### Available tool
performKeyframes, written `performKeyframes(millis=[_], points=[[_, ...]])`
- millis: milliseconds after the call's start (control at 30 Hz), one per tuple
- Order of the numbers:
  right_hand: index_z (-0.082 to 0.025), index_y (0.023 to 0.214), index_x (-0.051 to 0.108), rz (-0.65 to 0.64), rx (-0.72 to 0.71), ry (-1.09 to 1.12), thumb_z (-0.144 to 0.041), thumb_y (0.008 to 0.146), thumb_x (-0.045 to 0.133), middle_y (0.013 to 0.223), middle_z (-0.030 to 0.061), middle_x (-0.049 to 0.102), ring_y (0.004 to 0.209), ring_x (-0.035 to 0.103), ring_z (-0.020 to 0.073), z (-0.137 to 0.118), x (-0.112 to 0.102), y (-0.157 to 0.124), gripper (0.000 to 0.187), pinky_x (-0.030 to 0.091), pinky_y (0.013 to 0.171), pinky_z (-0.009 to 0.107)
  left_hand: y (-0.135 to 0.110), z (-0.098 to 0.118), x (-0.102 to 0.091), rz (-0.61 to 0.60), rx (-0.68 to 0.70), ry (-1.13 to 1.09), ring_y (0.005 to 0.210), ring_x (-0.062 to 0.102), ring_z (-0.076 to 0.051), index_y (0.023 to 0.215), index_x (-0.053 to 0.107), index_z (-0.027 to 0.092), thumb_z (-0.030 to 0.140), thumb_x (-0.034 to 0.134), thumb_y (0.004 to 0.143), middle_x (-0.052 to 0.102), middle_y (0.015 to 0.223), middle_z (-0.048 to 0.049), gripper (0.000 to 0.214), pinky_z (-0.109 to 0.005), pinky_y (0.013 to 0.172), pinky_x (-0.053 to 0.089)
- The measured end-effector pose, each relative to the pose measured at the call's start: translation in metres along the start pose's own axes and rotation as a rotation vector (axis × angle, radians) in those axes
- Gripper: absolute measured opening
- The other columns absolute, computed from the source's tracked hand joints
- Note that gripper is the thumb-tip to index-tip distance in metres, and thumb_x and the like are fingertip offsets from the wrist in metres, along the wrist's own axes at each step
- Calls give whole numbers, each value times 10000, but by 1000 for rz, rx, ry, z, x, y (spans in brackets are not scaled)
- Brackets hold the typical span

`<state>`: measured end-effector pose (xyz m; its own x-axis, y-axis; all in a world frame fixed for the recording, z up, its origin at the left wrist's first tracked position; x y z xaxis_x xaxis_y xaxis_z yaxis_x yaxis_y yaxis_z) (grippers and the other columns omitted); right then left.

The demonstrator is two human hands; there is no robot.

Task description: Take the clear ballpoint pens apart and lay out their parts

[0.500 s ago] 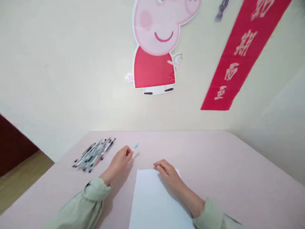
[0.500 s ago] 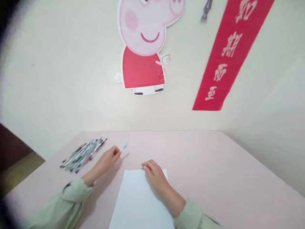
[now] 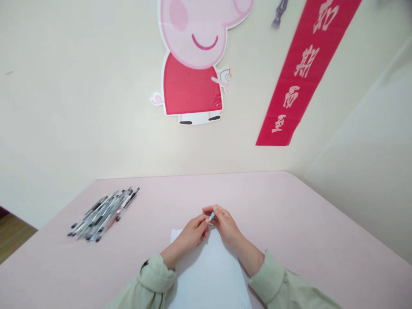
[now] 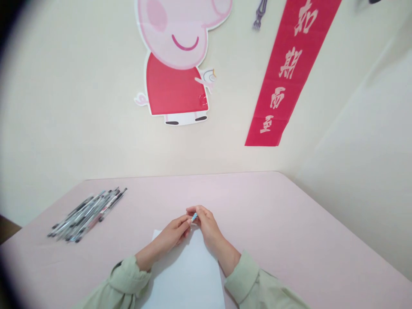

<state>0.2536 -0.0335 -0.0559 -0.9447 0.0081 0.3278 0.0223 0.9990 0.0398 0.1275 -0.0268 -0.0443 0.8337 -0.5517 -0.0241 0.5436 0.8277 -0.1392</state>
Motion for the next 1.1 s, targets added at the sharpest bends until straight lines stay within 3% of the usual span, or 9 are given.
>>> performKeyframes(millis=[133,233,300,467,700,800,900,1000,1100], points=[[-206,1002,666,-82,42,51,-521,846,545,1028,83,672,739,597,158,1,9,-4,371,457,713,316,-4,5,-1,1,-47,-188,447,329,-50,695,483,177,451,554,800,444,598,52,303,-207,420,193],[-189,992,674,-118,82,106,-518,844,547,816,50,681,596,558,135,1,14,-6,382,450,671,316,-6,8,1,-36,-79,-312,421,240,-40,677,451,183,502,553,793,378,561,77,354,-205,406,134],[-169,944,693,-127,86,114,-511,840,559,679,29,647,617,567,149,-1,16,-7,381,444,699,319,-7,9,2,-69,-112,-342,408,178,-37,638,415,191,543,548,787,306,514,99,405,-208,402,98],[-179,811,694,-89,75,153,-503,801,614,937,70,686,844,598,187,-6,19,-8,334,421,835,342,-7,7,7,-81,-144,-341,387,128,-31,577,331,211,627,517,778,221,459,121,498,-210,391,78],[-179,784,689,-79,39,151,-487,817,594,867,61,687,848,605,196,-2,22,-8,324,430,838,346,-7,4,11,-44,-159,-316,362,126,-30,583,316,219,661,500,768,220,450,120,514,-211,366,76],[-184,814,687,-16,29,201,-484,824,583,888,65,686,870,608,196,-4,15,-4,318,443,835,344,-8,2,10,-67,-148,-340,371,159,-36,659,412,203,623,489,798,283,479,109,449,-200,366,92],[-207,868,686,136,25,254,-493,776,629,879,43,665,824,604,180,-10,-3,2,305,473,761,322,-9,4,9,-106,-125,-379,388,186,-43,836,494,196,547,502,822,349,541,97,351,-188,366,96],[-211,901,688,266,-19,66,-509,753,630,722,4,596,651,556,143,-18,-25,9,338,465,642,278,-10,7,5,-113,-106,-438,398,181,-48,970,515,194,488,509,834,345,563,97,324,-183,366,99],[-192,960,657,313,-84,-400,-530,815,507,686,12,569,612,538,153,-24,-43,16,397,441,577,272,-9,7,2,-107,-126,-514,404,172,-45,1011,530,176,450,519,833,336,564,97,326,-181,370,104]])
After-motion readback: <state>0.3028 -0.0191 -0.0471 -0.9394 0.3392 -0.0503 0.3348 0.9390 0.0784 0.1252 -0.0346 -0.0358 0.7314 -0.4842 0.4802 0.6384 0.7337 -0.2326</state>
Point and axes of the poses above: each hand's wrist, its own y-axis towards the middle knuckle, its own x-axis out of the palm, z = x × y, the point moved 2 cm from there along y, towards the middle knuckle
